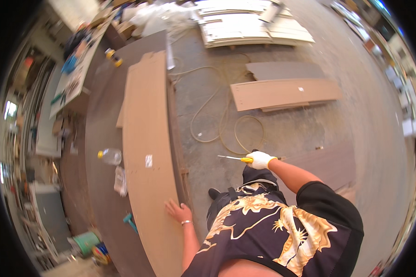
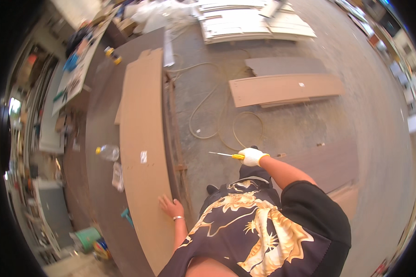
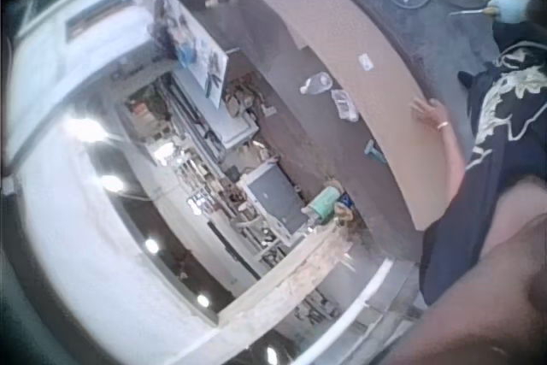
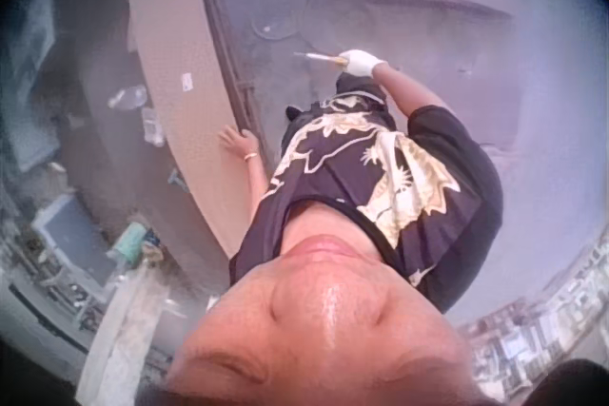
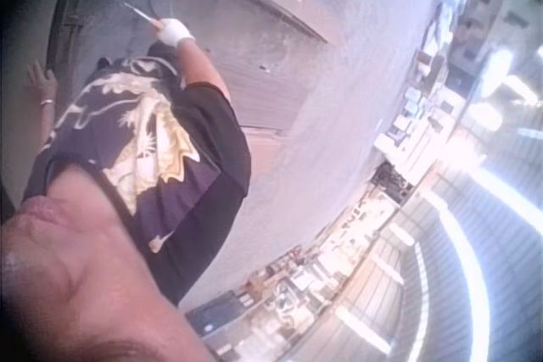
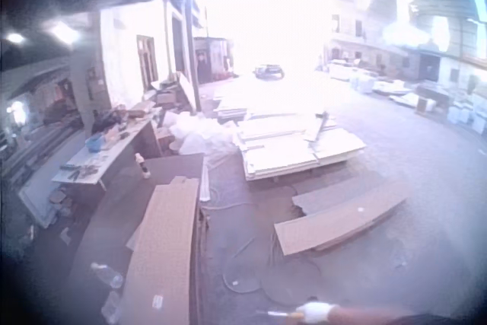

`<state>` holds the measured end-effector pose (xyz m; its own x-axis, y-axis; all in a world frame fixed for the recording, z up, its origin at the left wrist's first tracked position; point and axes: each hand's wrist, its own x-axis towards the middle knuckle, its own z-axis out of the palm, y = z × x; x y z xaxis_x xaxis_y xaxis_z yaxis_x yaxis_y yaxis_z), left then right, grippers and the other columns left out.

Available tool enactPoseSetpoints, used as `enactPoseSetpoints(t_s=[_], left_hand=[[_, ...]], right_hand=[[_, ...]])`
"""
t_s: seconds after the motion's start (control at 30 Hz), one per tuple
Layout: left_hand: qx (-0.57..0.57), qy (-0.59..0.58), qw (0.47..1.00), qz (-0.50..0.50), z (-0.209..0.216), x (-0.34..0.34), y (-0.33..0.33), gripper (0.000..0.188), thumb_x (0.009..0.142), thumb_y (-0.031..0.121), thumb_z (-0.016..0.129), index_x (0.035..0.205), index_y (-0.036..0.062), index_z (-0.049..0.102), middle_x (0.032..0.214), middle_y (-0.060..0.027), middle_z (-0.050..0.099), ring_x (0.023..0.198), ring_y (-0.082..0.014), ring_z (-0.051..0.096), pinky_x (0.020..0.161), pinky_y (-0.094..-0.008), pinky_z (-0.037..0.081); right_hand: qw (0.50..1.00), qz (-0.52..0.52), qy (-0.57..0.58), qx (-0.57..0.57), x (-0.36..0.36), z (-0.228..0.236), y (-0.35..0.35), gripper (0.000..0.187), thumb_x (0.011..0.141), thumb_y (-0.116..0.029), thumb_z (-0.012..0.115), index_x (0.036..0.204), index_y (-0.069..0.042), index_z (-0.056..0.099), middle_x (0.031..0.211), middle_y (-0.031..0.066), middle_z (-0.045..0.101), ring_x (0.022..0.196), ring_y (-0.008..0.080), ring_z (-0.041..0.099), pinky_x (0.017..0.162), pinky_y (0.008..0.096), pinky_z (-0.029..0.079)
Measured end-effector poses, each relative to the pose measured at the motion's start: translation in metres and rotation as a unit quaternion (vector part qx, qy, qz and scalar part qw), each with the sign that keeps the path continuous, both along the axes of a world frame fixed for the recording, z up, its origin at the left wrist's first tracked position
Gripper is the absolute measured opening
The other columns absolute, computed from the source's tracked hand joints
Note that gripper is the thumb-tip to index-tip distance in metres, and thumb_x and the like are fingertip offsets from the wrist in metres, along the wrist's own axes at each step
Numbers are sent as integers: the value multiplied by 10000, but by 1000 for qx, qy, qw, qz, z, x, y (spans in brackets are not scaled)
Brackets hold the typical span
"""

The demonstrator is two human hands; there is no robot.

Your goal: The person cleans several flat wooden panels in a workshop using a spray bottle and a cloth. They pick up each panel, spray it, wipe it down, and place it back on the floor or a table, repeating the process for multiple pieces.

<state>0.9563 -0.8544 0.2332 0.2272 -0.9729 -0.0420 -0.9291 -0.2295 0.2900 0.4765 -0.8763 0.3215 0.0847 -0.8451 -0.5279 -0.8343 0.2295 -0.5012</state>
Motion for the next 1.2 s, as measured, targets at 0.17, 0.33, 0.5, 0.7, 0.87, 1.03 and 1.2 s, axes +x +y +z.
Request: enactPoseSetpoints(t_s=[0.17,0.33,0.5,0.7,0.87,1.03,1.2], left_hand=[[4,64,955,-289,18,-142,-142,495,837,93,640,1324,9,612,1397,-228,576,1340,-405,495,1145,-477,379],[203,147,949,-192,-20,-271,-196,494,870,104,641,1344,-24,592,1257,-235,667,1148,-358,655,1021,-406,495],[330,66,924,-182,-85,-353,-215,352,858,244,676,1089,-12,751,1007,-222,746,966,-336,728,917,-382,535],[406,64,891,-195,-229,-434,-286,408,950,387,608,899,12,763,816,-167,725,729,-278,670,706,-407,502],[350,91,906,-220,-405,-552,-387,552,911,346,719,1293,-31,587,1034,-193,713,938,-314,671,808,-441,532],[398,347,849,4,-500,-697,-476,1028,874,507,756,1558,-41,219,1553,-258,390,1429,-360,404,1187,-531,271],[410,475,776,60,-495,-722,-476,639,931,324,755,1379,-44,487,1322,-166,611,1189,-304,604,1021,-469,496]], right_hand=[[917,-356,-120,132,-122,-52,79,331,916,-344,643,1008,-27,658,725,133,671,589,268,655,581,409,519],[747,-613,-159,204,-256,-134,114,407,903,-358,664,1117,-12,651,856,150,674,571,270,645,526,400,525],[622,-729,-206,199,-363,-193,101,256,832,-265,712,963,-49,668,699,50,539,469,194,501,406,357,427],[373,-903,-213,-27,-491,-217,47,254,892,-326,687,864,-83,614,622,23,490,466,155,484,390,329,370],[696,-668,-175,194,-434,-239,-11,341,864,-326,705,797,7,673,671,44,619,581,131,573,539,358,444],[843,-485,-92,216,-320,-303,-64,368,895,-422,639,922,-64,720,947,216,710,927,427,661,822,508,514],[839,-479,-62,252,-269,-345,-91,385,895,-437,648,879,-57,711,898,211,707,875,414,678,770,495,527]])
